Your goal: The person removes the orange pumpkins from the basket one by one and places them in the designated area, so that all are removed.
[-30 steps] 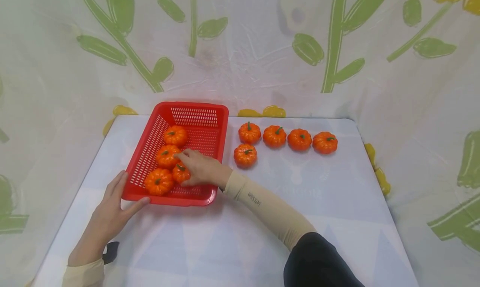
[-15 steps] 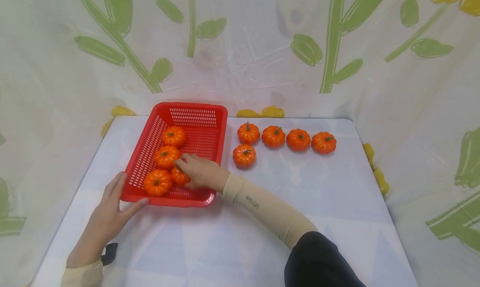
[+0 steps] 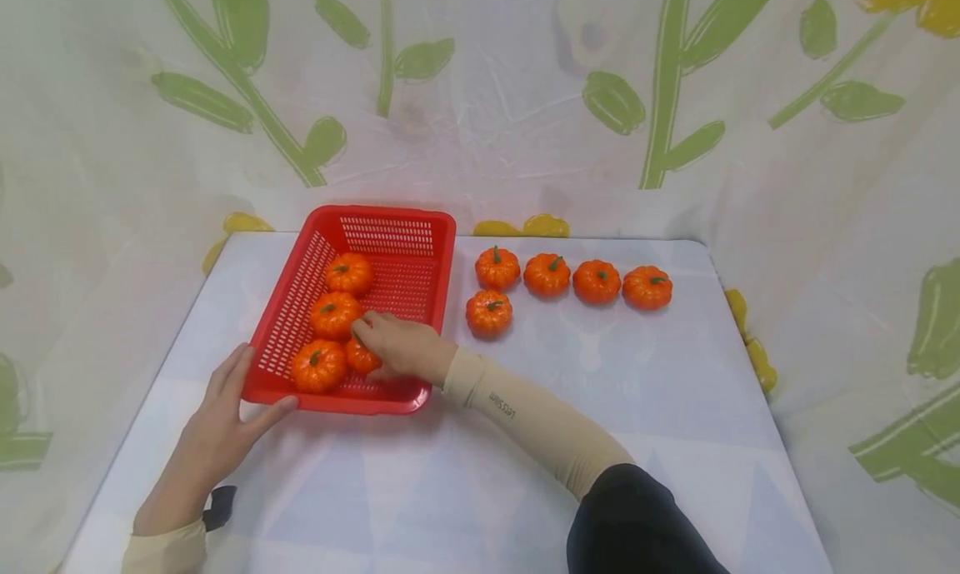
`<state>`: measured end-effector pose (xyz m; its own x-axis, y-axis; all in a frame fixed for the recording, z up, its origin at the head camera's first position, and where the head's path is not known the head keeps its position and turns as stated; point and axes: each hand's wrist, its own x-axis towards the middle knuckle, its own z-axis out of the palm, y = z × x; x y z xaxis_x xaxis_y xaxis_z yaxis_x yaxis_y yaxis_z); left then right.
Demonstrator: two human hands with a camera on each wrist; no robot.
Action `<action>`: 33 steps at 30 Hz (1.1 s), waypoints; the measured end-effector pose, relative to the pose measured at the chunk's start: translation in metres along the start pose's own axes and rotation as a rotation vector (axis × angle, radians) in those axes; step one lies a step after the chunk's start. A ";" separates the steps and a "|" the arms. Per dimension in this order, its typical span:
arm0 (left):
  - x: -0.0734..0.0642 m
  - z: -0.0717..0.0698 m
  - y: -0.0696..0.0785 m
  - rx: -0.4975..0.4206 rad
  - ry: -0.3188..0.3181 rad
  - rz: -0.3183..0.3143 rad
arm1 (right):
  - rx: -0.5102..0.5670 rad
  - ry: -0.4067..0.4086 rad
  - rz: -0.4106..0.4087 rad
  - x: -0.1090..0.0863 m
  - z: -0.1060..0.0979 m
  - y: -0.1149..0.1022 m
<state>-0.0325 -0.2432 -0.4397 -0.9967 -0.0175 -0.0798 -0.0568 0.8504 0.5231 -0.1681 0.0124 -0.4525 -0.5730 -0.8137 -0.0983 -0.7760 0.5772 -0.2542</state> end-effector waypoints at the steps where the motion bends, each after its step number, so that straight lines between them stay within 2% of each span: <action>1: 0.000 0.000 0.000 -0.002 -0.001 0.001 | 0.000 0.001 -0.002 0.000 0.000 0.000; 9: 0.000 0.001 0.000 -0.004 0.005 0.006 | 0.011 0.022 -0.022 -0.002 -0.001 0.000; 19: 0.001 0.002 -0.005 -0.014 0.011 0.015 | 0.036 0.117 -0.039 -0.006 -0.005 -0.001; 23: 0.000 0.002 -0.005 -0.014 0.008 0.015 | 0.082 0.185 -0.055 -0.008 -0.007 -0.001; 30: 0.001 0.002 -0.007 -0.021 0.011 0.021 | 0.200 0.366 -0.071 -0.011 -0.009 0.003; 33: 0.000 0.002 -0.007 -0.022 0.014 0.024 | 0.225 0.420 -0.090 -0.012 -0.012 0.003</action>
<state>-0.0324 -0.2486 -0.4452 -0.9984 -0.0047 -0.0558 -0.0343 0.8389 0.5432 -0.1663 0.0245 -0.4408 -0.5989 -0.7346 0.3190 -0.7778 0.4387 -0.4500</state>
